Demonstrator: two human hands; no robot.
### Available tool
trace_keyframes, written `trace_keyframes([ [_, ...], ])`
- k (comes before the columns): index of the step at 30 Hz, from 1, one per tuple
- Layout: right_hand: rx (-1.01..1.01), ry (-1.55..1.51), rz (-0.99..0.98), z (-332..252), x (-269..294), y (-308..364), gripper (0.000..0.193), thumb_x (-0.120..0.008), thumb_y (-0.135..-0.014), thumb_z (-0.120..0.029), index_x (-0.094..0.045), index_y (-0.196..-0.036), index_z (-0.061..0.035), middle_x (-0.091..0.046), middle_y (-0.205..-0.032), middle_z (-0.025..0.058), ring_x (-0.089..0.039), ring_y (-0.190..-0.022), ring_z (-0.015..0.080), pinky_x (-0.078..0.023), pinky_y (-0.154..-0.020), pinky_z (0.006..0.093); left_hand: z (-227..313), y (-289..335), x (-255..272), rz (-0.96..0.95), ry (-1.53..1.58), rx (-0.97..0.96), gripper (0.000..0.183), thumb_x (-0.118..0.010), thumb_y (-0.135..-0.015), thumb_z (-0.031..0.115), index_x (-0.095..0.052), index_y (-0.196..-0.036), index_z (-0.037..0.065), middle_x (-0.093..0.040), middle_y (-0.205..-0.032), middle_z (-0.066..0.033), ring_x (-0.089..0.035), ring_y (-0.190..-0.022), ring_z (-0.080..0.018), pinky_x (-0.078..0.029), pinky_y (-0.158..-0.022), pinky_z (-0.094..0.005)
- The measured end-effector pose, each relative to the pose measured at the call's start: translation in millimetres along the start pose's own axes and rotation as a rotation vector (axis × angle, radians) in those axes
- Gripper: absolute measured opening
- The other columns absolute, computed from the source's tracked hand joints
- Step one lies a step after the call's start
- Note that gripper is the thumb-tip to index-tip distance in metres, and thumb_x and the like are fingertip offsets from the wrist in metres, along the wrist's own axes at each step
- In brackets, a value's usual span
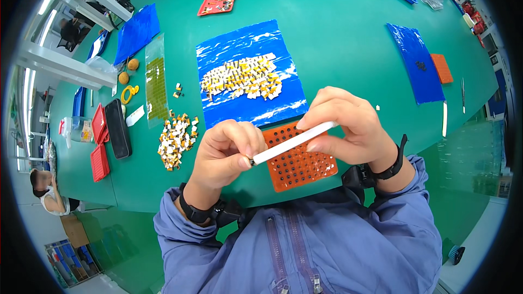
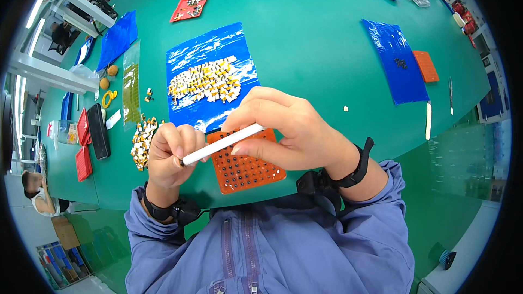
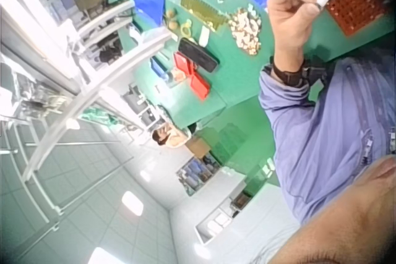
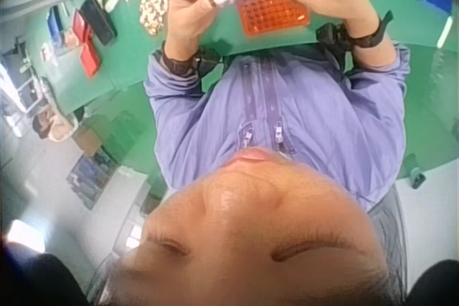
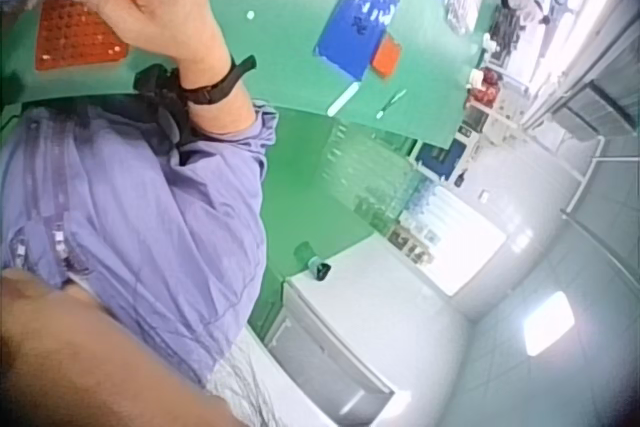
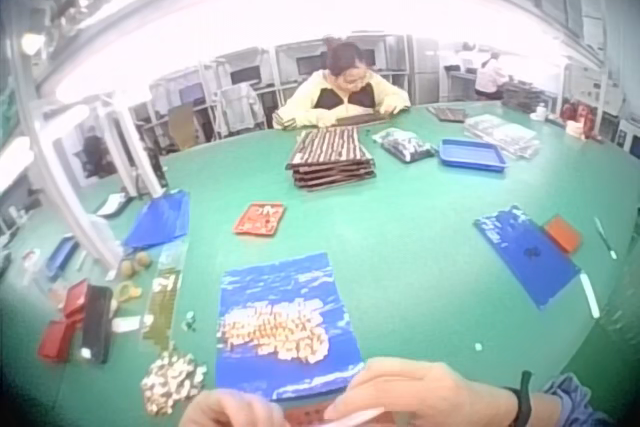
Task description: The person repeatedly picks small yellow and white electronic components from a blue sheet and places them into the holes of an orange pegboard. The person uses a white stick-like tool to assist in positioning the components. The task continues in a repetitive loop throughout the clip.
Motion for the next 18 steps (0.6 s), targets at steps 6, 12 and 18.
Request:
trace_keyframes([
  [6, -0.007, 0.01, -0.055, -0.4, 0.9, 1.6, 0.017, -0.065, -0.073, -0.01, -0.06, -0.085, 0.0013, -0.056, -0.073, 0.0076, -0.05, -0.061, 0.0165, -0.04, -0.053, 0.0266, 0.1, 0.5, -0.8, -0.004, 0.002, 0.008, 0.012, -0.062, -0.077, 0.005, -0.049, -0.077, 0.006, -0.05, -0.072, -0.0039, -0.047, -0.068, -0.015, -0.039, -0.063, -0.0286],
  [12, -0.04, 0.02, -0.082, 0.0, 1.7, 2.0, 0.01, -0.064, -0.072, -0.003, -0.06, -0.081, -0.0009, -0.055, -0.073, 0.0077, -0.052, -0.063, 0.019, -0.043, -0.055, 0.0272, 0.9, 0.6, 0.4, -0.002, -0.014, 0.0, 0.011, -0.061, -0.077, 0.005, -0.049, -0.078, 0.006, -0.049, -0.072, -0.0037, -0.046, -0.068, -0.0147, -0.039, -0.064, -0.0291],
  [18, -0.06, 0.004, -0.031, 1.9, -0.5, 2.9, 0.007, -0.063, -0.074, -0.005, -0.06, -0.078, -0.0004, -0.056, -0.069, 0.0067, -0.051, -0.058, 0.0169, -0.039, -0.05, 0.0261, 1.9, 0.5, 2.0, 0.015, 0.001, -0.013, 0.011, -0.06, -0.077, 0.004, -0.049, -0.078, 0.005, -0.049, -0.073, -0.0042, -0.046, -0.068, -0.0147, -0.039, -0.064, -0.0284],
])
Point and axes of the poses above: each hand's wrist, its own y-axis away from the middle knuckle, its own x-axis out of the back of the hand, z = x × y, the point moved 4 cm from there along -y, towards the middle knuckle
